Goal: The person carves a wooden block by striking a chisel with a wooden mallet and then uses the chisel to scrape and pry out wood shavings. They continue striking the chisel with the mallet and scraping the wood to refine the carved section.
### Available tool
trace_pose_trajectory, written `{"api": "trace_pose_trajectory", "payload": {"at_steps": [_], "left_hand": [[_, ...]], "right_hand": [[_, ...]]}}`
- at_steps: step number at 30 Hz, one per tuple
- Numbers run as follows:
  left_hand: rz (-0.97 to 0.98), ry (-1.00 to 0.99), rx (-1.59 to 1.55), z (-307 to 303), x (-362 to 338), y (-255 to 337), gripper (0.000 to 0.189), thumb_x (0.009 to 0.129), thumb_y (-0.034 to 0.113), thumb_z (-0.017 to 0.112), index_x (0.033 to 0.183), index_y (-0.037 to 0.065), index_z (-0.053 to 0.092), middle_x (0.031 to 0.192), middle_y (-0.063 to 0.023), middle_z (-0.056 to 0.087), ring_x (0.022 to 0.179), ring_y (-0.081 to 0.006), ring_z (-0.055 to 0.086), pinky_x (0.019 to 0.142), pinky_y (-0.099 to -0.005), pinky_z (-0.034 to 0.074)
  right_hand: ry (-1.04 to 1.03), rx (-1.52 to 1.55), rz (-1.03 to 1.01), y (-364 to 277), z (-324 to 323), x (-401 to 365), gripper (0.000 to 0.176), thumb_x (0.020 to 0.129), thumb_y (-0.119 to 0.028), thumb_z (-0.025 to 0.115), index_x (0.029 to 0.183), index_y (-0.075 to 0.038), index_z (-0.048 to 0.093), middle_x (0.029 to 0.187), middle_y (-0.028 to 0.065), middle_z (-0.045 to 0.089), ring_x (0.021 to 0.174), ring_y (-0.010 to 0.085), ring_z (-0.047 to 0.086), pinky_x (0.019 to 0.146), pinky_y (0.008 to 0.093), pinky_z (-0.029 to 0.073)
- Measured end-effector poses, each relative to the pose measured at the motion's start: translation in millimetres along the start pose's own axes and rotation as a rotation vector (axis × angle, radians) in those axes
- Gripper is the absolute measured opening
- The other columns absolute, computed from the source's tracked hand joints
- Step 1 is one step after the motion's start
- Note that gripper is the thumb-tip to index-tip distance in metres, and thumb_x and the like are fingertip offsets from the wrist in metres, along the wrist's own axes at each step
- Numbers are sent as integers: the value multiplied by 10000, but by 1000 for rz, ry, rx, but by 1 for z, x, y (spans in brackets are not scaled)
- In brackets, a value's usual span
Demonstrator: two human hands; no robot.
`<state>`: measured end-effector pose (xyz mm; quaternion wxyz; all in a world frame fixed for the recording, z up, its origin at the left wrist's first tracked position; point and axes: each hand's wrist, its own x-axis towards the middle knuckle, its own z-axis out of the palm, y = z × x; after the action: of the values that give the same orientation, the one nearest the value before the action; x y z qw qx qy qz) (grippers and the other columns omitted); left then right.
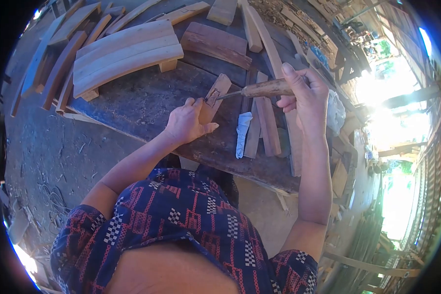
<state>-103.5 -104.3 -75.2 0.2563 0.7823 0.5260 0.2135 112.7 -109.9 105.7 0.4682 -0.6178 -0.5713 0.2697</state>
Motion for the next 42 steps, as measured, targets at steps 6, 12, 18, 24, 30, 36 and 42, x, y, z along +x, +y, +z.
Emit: {"api": "trace_pose_trajectory", "payload": {"at_steps": [6, 12, 18, 24, 30, 36, 42], "left_hand": [[5, 5, -14, 1, 4, 1, 854, 739, 519, 689, 1285, -69, 397, 1109, -226, 566, 983, -353, 614, 834, -399, 502], [-1, -1, -31, 1, 6, 1, 844, 738, 528, 680, 1270, -72, 416, 1055, -228, 608, 974, -345, 622, 837, -397, 500], [2, 0, -15, 2, 8, 1, 834, 735, 526, 683, 1259, -70, 427, 1033, -222, 618, 955, -346, 632, 832, -395, 503], [-41, -77, -17, -3, 10, 5, 914, 748, 568, 644, 1342, -69, 367, 1116, -239, 604, 1015, -350, 613, 852, -392, 491], [-52, -72, 1, -2, 10, 7, 897, 752, 566, 641, 1332, -65, 377, 1080, -234, 622, 994, -347, 622, 841, -393, 495], [-60, -63, 3, 1, 12, 6, 862, 745, 568, 651, 1294, -49, 400, 1023, -225, 642, 955, -346, 636, 816, -403, 502], [-48, -85, -13, 0, 13, 5, 826, 728, 605, 652, 1216, -30, 451, 1024, -231, 640, 964, -356, 631, 801, -411, 500]], "right_hand": [[4, -43, 4, -1, 1, 4, 399, 838, -430, 682, 846, -37, 617, 654, 60, 611, 410, 87, 552, 342, 182, 410], [34, -64, 38, -1, -3, 4, 409, 840, -435, 677, 855, -32, 616, 628, 53, 601, 412, 88, 555, 347, 179, 404], [12, 2, 23, -10, 6, 4, 412, 807, -419, 723, 753, -34, 586, 623, 35, 570, 402, 113, 561, 339, 187, 388], [8, 11, 30, -5, 3, 6, 404, 813, -411, 719, 767, -29, 595, 614, 40, 570, 407, 114, 564, 338, 189, 395], [63, -4, 47, 1, -1, 2, 399, 820, -409, 711, 766, -31, 592, 610, 42, 571, 410, 117, 568, 343, 193, 406], [29, -9, 27, 4, -4, 2, 407, 813, -422, 714, 761, -36, 595, 604, 40, 565, 409, 118, 566, 349, 194, 407], [38, -154, -32, -15, 15, 1, 417, 799, -409, 729, 715, -32, 574, 580, 23, 556, 421, 95, 550, 363, 203, 387]]}}
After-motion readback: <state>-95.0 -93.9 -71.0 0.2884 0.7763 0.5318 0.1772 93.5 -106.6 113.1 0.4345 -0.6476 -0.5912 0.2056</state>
